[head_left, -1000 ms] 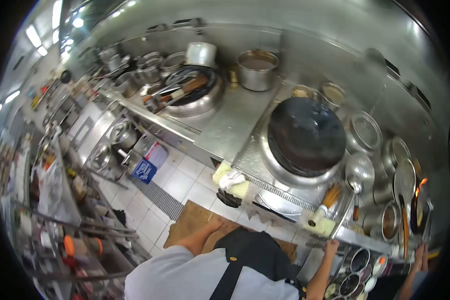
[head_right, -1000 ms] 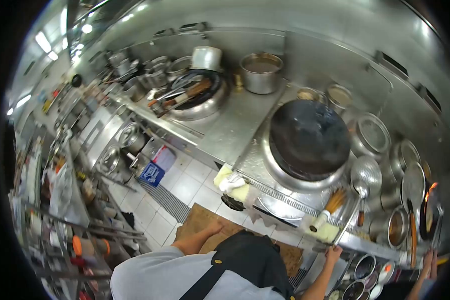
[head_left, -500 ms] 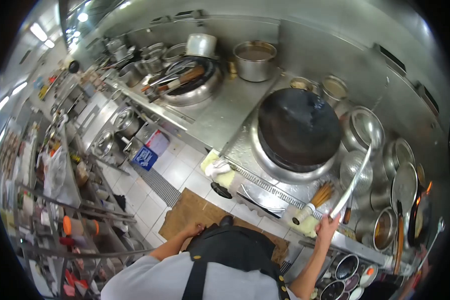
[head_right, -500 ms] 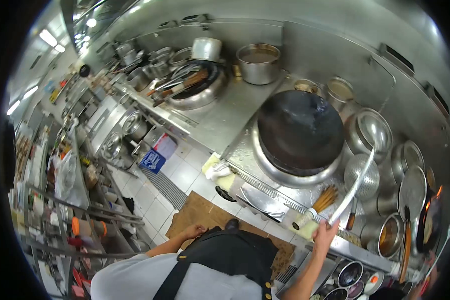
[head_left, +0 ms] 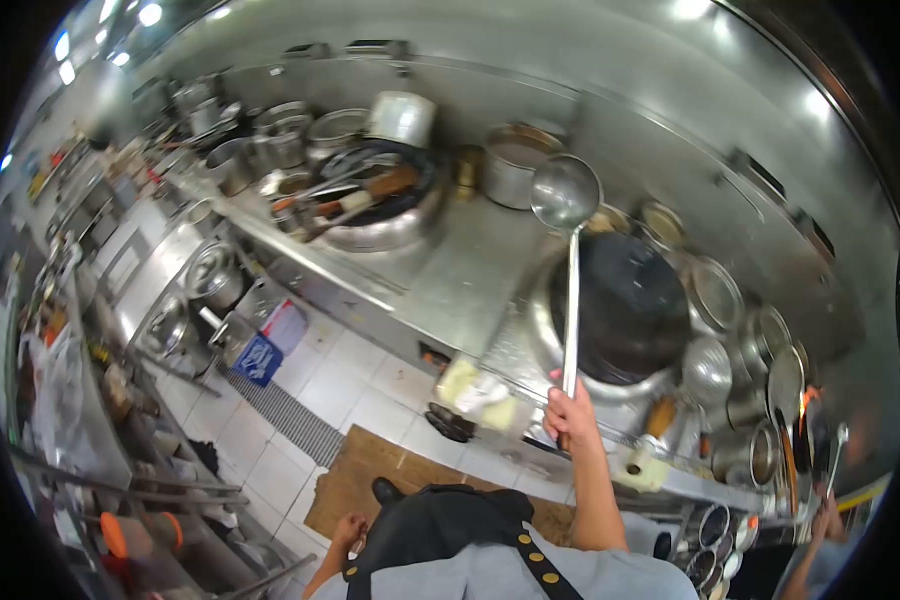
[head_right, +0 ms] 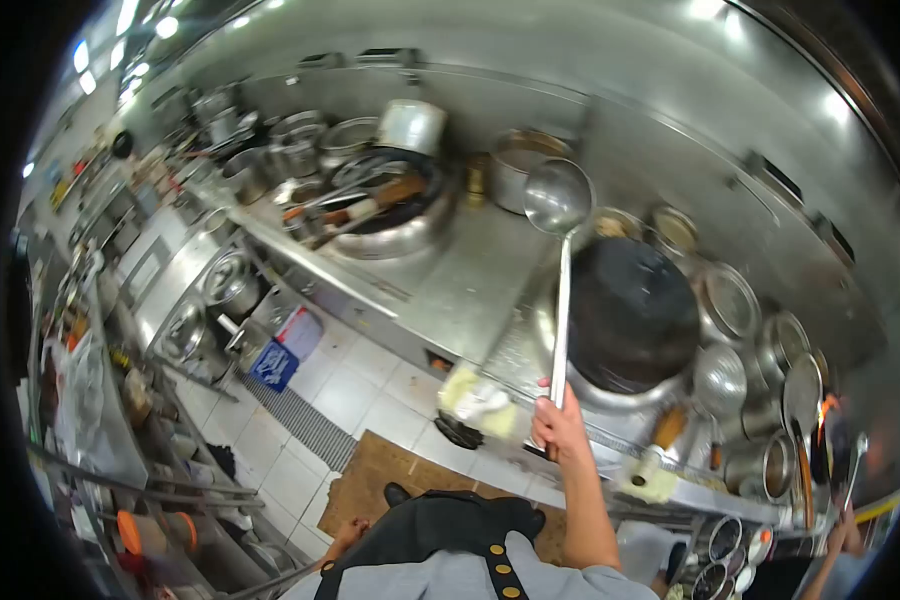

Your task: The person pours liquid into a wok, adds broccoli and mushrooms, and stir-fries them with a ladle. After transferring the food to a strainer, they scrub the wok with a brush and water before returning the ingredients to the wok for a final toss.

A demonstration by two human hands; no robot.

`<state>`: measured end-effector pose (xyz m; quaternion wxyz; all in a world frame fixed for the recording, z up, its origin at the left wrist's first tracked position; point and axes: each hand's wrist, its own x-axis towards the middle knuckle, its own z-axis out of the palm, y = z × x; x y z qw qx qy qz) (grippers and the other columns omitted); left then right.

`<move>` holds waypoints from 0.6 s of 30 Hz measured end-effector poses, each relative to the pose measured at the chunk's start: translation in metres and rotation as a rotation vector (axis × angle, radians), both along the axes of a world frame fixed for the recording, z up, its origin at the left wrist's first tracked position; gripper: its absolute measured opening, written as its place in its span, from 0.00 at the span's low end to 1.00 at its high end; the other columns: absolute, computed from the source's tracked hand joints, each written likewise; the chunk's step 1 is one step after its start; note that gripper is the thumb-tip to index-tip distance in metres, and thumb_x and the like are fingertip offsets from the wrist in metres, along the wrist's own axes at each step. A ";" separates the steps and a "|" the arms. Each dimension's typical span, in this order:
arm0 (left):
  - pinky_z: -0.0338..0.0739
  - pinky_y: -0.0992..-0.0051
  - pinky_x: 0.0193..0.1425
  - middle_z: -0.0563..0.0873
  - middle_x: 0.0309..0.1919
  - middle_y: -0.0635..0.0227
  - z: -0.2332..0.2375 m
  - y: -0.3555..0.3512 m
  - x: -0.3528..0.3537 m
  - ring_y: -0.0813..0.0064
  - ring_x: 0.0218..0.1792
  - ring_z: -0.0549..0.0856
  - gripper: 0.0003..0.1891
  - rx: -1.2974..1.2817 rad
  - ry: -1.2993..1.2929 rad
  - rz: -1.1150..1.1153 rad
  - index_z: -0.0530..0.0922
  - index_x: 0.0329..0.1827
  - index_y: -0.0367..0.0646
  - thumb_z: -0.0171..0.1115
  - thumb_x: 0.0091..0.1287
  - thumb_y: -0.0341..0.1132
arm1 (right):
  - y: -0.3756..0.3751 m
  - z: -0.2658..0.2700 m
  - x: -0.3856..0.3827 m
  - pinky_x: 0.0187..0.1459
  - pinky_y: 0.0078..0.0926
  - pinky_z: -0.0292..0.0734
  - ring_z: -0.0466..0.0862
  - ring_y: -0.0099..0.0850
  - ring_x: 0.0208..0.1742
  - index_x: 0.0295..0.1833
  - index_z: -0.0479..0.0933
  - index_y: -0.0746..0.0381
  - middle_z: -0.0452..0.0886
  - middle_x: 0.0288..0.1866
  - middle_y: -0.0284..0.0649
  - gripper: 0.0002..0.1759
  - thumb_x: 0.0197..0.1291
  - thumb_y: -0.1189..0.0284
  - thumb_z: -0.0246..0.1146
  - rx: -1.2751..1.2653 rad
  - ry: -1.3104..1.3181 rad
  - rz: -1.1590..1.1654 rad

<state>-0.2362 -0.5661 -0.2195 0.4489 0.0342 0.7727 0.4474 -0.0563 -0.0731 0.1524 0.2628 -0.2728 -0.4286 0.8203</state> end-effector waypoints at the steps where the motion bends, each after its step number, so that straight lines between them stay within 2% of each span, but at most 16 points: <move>1: 0.75 0.71 0.22 0.81 0.25 0.65 0.005 -0.033 -0.005 0.72 0.22 0.80 0.05 -0.030 -0.046 0.098 0.77 0.42 0.41 0.58 0.67 0.32 | -0.003 -0.003 -0.023 0.12 0.20 0.61 0.60 0.17 0.11 0.59 0.63 0.59 0.60 0.19 0.28 0.16 0.68 0.76 0.55 -0.115 0.123 0.085; 3: 0.77 0.67 0.22 0.80 0.26 0.63 0.013 -0.098 -0.020 0.68 0.23 0.81 0.06 -0.163 -0.079 0.223 0.76 0.43 0.43 0.57 0.66 0.33 | -0.010 -0.006 -0.087 0.12 0.20 0.61 0.61 0.18 0.12 0.58 0.64 0.60 0.63 0.22 0.29 0.15 0.67 0.76 0.55 -0.110 0.086 0.102; 4: 0.77 0.64 0.23 0.81 0.27 0.62 0.003 -0.131 -0.029 0.67 0.23 0.82 0.07 -0.158 -0.194 0.388 0.75 0.44 0.43 0.57 0.66 0.33 | -0.019 -0.015 -0.127 0.11 0.21 0.61 0.62 0.19 0.12 0.57 0.63 0.60 0.65 0.22 0.30 0.15 0.66 0.76 0.55 0.218 -0.218 0.015; 5: 0.78 0.62 0.23 0.81 0.28 0.62 -0.008 -0.161 -0.040 0.65 0.23 0.82 0.08 -0.149 -0.306 0.539 0.75 0.45 0.44 0.56 0.65 0.33 | -0.030 -0.012 -0.162 0.11 0.21 0.61 0.63 0.19 0.12 0.56 0.63 0.61 0.66 0.21 0.31 0.15 0.66 0.76 0.56 0.392 -0.398 -0.066; 7: 0.79 0.61 0.24 0.82 0.29 0.61 0.002 -0.197 -0.060 0.65 0.24 0.83 0.09 -0.205 -0.237 0.570 0.74 0.47 0.44 0.54 0.65 0.32 | -0.035 0.001 -0.212 0.11 0.22 0.61 0.64 0.19 0.12 0.56 0.63 0.61 0.66 0.20 0.31 0.16 0.65 0.77 0.56 0.292 -0.283 -0.006; 9: 0.78 0.62 0.23 0.81 0.28 0.61 0.008 -0.219 -0.087 0.65 0.24 0.83 0.10 -0.265 -0.222 0.602 0.74 0.48 0.44 0.54 0.65 0.32 | -0.022 0.015 -0.268 0.11 0.22 0.62 0.65 0.19 0.12 0.59 0.63 0.61 0.65 0.19 0.30 0.20 0.65 0.75 0.59 0.462 -0.284 0.034; 11: 0.77 0.63 0.22 0.81 0.28 0.62 -0.003 -0.239 -0.108 0.66 0.24 0.83 0.11 -0.129 -0.239 0.744 0.73 0.49 0.45 0.54 0.65 0.32 | 0.002 0.053 -0.336 0.11 0.21 0.63 0.66 0.18 0.13 0.63 0.62 0.60 0.66 0.22 0.31 0.24 0.65 0.72 0.61 0.402 -0.147 0.138; 13: 0.77 0.66 0.21 0.81 0.29 0.63 0.014 -0.221 -0.131 0.67 0.24 0.83 0.11 -0.161 -0.248 0.775 0.73 0.50 0.45 0.54 0.65 0.32 | 0.009 0.092 -0.406 0.12 0.20 0.62 0.66 0.17 0.14 0.65 0.61 0.58 0.67 0.25 0.31 0.26 0.66 0.69 0.62 0.344 0.055 0.207; 15: 0.78 0.68 0.22 0.81 0.30 0.63 0.018 -0.203 -0.161 0.69 0.26 0.83 0.11 -0.138 -0.143 0.754 0.73 0.50 0.44 0.54 0.66 0.32 | 0.039 0.091 -0.473 0.13 0.19 0.62 0.66 0.17 0.15 0.67 0.60 0.57 0.68 0.28 0.31 0.25 0.67 0.69 0.60 0.218 0.015 0.343; 16: 0.79 0.70 0.24 0.81 0.32 0.62 0.015 -0.193 -0.176 0.70 0.27 0.84 0.12 -0.103 -0.140 0.771 0.73 0.50 0.43 0.56 0.65 0.33 | 0.041 0.092 -0.505 0.13 0.19 0.61 0.64 0.16 0.15 0.61 0.63 0.56 0.67 0.27 0.30 0.18 0.68 0.70 0.58 0.312 -0.052 0.320; 17: 0.79 0.70 0.24 0.81 0.32 0.62 0.012 -0.183 -0.187 0.70 0.27 0.84 0.12 -0.097 -0.136 0.784 0.73 0.50 0.43 0.56 0.65 0.33 | 0.048 0.091 -0.538 0.13 0.19 0.61 0.64 0.16 0.15 0.61 0.63 0.56 0.67 0.27 0.30 0.18 0.68 0.70 0.58 0.317 -0.045 0.332; 18: 0.80 0.68 0.25 0.82 0.31 0.63 0.012 -0.170 -0.193 0.69 0.27 0.84 0.11 -0.068 -0.081 0.774 0.73 0.51 0.44 0.55 0.68 0.34 | 0.057 0.089 -0.574 0.12 0.19 0.61 0.64 0.15 0.15 0.55 0.63 0.56 0.67 0.26 0.29 0.14 0.68 0.71 0.57 0.356 -0.083 0.368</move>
